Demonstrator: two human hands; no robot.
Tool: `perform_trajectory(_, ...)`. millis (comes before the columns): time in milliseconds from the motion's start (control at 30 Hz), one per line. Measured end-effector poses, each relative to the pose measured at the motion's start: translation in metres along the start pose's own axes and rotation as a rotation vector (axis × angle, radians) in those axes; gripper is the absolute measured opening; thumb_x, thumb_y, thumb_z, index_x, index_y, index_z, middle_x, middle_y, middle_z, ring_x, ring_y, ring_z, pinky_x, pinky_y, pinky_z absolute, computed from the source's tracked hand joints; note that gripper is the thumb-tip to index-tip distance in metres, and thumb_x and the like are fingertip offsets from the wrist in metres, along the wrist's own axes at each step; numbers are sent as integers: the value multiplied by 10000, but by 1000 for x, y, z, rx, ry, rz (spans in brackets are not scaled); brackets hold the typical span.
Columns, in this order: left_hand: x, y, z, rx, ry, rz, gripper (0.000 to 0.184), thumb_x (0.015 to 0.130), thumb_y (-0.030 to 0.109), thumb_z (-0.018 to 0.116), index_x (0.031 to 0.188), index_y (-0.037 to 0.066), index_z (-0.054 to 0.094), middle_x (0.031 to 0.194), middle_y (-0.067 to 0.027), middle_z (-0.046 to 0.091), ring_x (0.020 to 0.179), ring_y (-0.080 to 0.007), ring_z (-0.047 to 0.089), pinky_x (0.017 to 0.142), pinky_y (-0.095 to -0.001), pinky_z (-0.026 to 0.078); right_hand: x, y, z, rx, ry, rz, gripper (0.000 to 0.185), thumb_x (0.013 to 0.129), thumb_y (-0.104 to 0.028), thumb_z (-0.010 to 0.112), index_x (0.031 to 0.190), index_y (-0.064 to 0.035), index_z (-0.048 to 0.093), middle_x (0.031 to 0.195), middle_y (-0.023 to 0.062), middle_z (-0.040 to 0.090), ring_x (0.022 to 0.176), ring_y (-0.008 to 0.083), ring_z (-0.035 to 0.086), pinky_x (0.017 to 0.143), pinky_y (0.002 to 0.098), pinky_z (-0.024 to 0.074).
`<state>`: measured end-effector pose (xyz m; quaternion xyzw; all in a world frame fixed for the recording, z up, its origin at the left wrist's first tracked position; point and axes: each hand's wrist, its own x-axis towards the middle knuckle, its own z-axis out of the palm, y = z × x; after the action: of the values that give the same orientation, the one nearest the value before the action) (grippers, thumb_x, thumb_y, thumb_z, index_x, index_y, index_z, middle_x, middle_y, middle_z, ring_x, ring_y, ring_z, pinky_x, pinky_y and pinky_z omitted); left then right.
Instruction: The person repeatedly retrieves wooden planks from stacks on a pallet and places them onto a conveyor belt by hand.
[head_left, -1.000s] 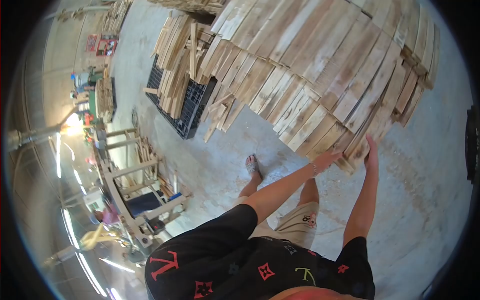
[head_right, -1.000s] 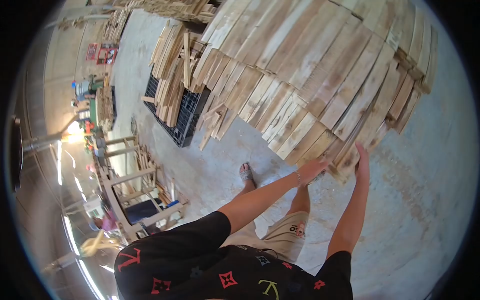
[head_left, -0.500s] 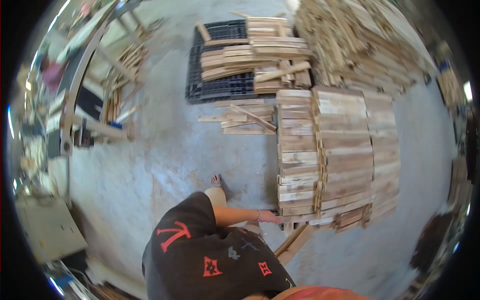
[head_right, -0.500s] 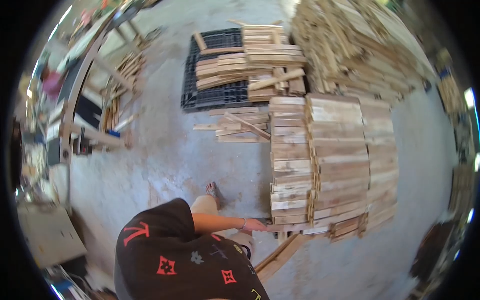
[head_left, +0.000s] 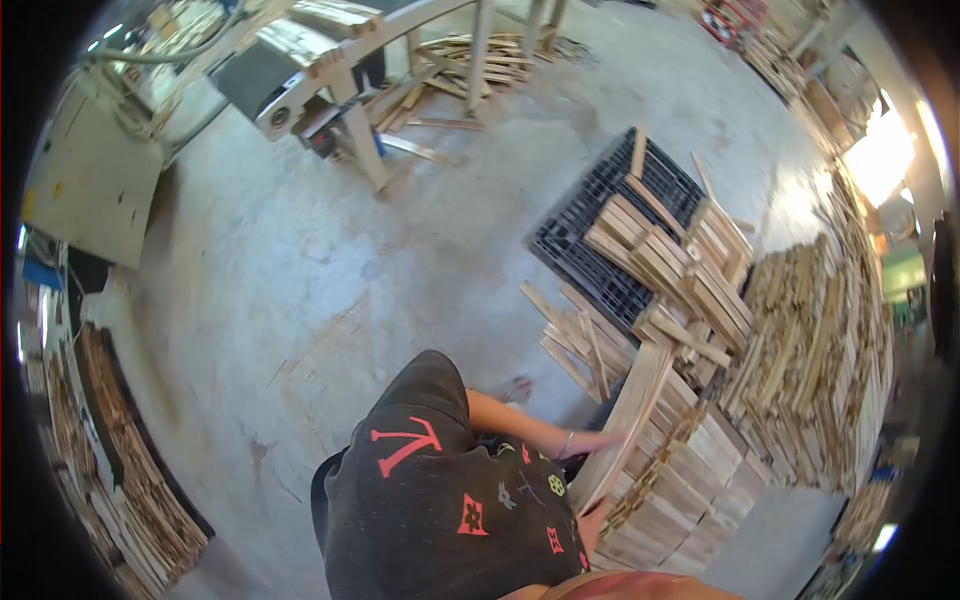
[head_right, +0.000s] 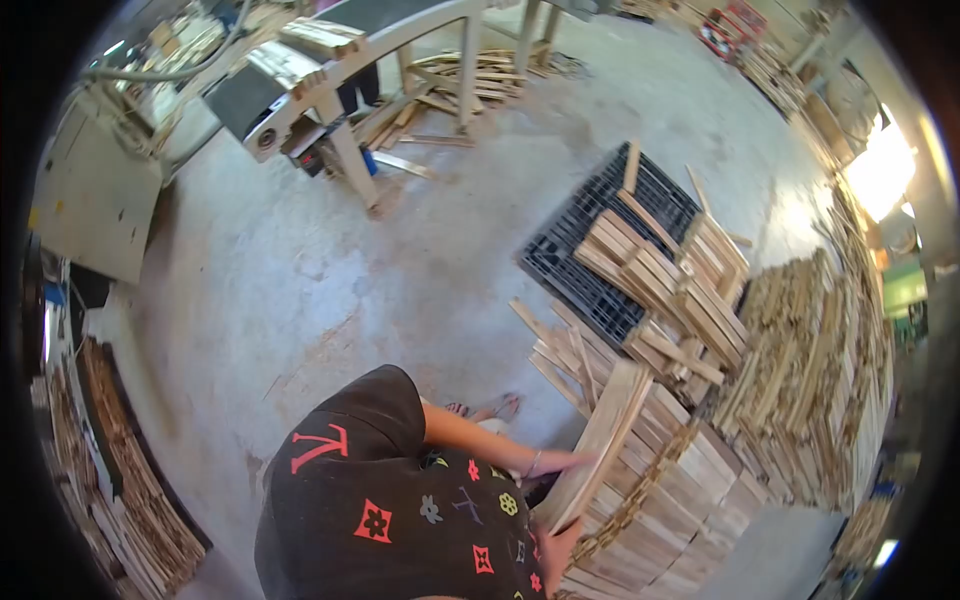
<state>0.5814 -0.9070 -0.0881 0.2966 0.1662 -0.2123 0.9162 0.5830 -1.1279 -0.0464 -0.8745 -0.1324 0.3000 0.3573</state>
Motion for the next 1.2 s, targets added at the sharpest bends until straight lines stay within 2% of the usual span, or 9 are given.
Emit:
perform_trajectory(133,43,102,-91,-331,97,412,975,840,769,534,1535,120,317,1533,-51,409,1374,-180,417,1125,-397,354,124,-134,5,-530,181,-435,971,637,-227,797,1449,37,333,1340,303,474,1235,439,496,1054,484,394)
perform_trajectory(300,-43,303,-156,-310,356,988,1028,813,868,383,1553,172,231,1526,-112,397,1379,-279,415,1093,-539,389,239,-332,56,-667,258,-788,1112,642,-382,831,1476,83,260,1423,320,398,1314,450,389,1124,523,285)
perform_trajectory(533,-201,480,-160,-112,754,1652,1015,853,853,282,1536,104,270,1517,-100,410,1385,-275,402,1151,-429,335,321,-544,126,-495,135,-1239,1169,666,-419,817,1520,59,177,1425,270,377,1262,431,403,1085,520,301)
perform_trajectory(733,-268,500,-185,219,1087,1689,1095,808,875,355,1533,60,257,1535,-100,384,1404,-252,388,1145,-427,345,367,-638,159,-252,-275,-1500,1147,638,-376,833,1504,66,225,1369,263,421,1237,415,417,1073,501,307)
perform_trajectory(800,-284,506,-196,293,1037,1654,1158,767,896,395,1539,48,239,1547,-123,365,1411,-281,381,1142,-447,348,401,-662,173,-118,-672,-1425,1131,644,-325,841,1518,53,230,1425,244,419,1311,385,408,1118,456,296)
perform_trajectory(933,-300,550,-246,19,464,1940,1223,716,898,496,1558,64,195,1565,-208,306,1403,-403,369,1112,-497,385,460,-697,226,202,-1639,-690,1120,620,-236,834,1528,53,247,1543,154,351,1442,233,310,1181,340,211)
perform_trajectory(1033,-310,570,-325,-169,358,1886,1196,713,895,511,1557,100,215,1565,-228,285,1388,-400,394,1094,-512,405,512,-696,280,79,-1715,-482,1108,627,-350,819,1512,57,291,1510,141,406,1415,238,356,1162,334,248)
perform_trajectory(1133,-311,598,-392,-255,-57,2031,1149,716,903,487,1533,126,269,1497,-231,382,1316,-393,477,1073,-547,430,540,-710,323,79,-1754,-335,1066,646,-369,807,1494,55,320,1478,145,446,1380,253,411,1150,344,287)
perform_trajectory(1200,-332,617,-443,-231,266,2026,1074,751,884,472,1480,102,370,1369,-178,538,1197,-299,588,1016,-466,507,571,-738,362,102,-1777,-267,1042,658,-378,801,1487,47,334,1461,153,465,1354,270,445,1135,364,323)
